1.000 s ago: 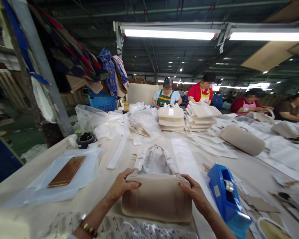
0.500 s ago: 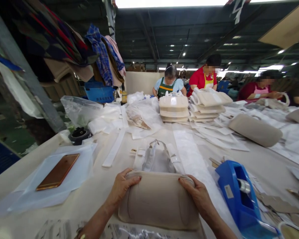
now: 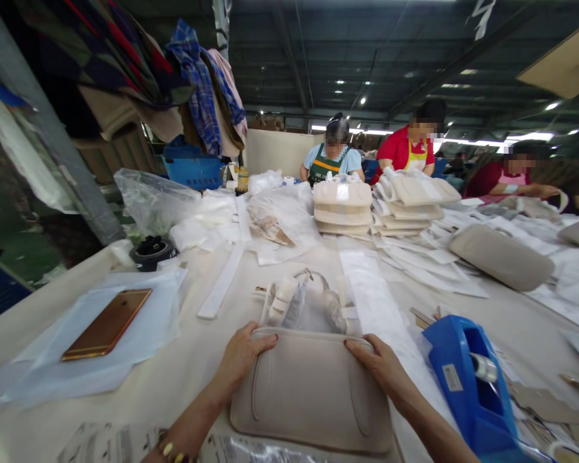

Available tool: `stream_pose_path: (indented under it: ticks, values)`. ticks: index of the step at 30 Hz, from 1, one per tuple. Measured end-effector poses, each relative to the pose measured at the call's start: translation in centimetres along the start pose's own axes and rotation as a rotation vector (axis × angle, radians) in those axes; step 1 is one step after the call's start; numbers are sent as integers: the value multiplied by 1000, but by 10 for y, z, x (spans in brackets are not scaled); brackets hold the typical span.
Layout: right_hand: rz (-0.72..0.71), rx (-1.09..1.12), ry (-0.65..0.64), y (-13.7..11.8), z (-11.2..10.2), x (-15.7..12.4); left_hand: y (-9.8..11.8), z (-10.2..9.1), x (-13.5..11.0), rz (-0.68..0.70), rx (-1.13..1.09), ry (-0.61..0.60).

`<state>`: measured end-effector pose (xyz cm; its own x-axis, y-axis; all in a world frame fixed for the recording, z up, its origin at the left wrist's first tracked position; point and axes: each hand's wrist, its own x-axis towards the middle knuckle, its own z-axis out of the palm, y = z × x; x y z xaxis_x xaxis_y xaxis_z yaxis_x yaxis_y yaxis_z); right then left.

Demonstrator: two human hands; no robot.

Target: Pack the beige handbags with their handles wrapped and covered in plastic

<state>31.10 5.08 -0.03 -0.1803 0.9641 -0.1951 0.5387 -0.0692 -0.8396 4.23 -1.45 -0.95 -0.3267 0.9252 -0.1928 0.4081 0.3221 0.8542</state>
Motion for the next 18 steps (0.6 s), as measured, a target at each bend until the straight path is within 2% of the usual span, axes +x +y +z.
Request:
stream_pose_path:
  ticks: [3,7,13,16,18]
  values:
    - [-32,-111,55,-1,1,3,7,-5,-3,-11,84,0]
    - [-61,-142,91,0,3,5,29,-5,-4,4,265,79]
    - [-59,-155,70,-1,4,3,69,22,15,119,463,212]
    - [-44,-127,90,0,8,-2,72,27,24,145,500,203]
    - [-41,-128,119,4,13,0,63,25,38,125,504,185]
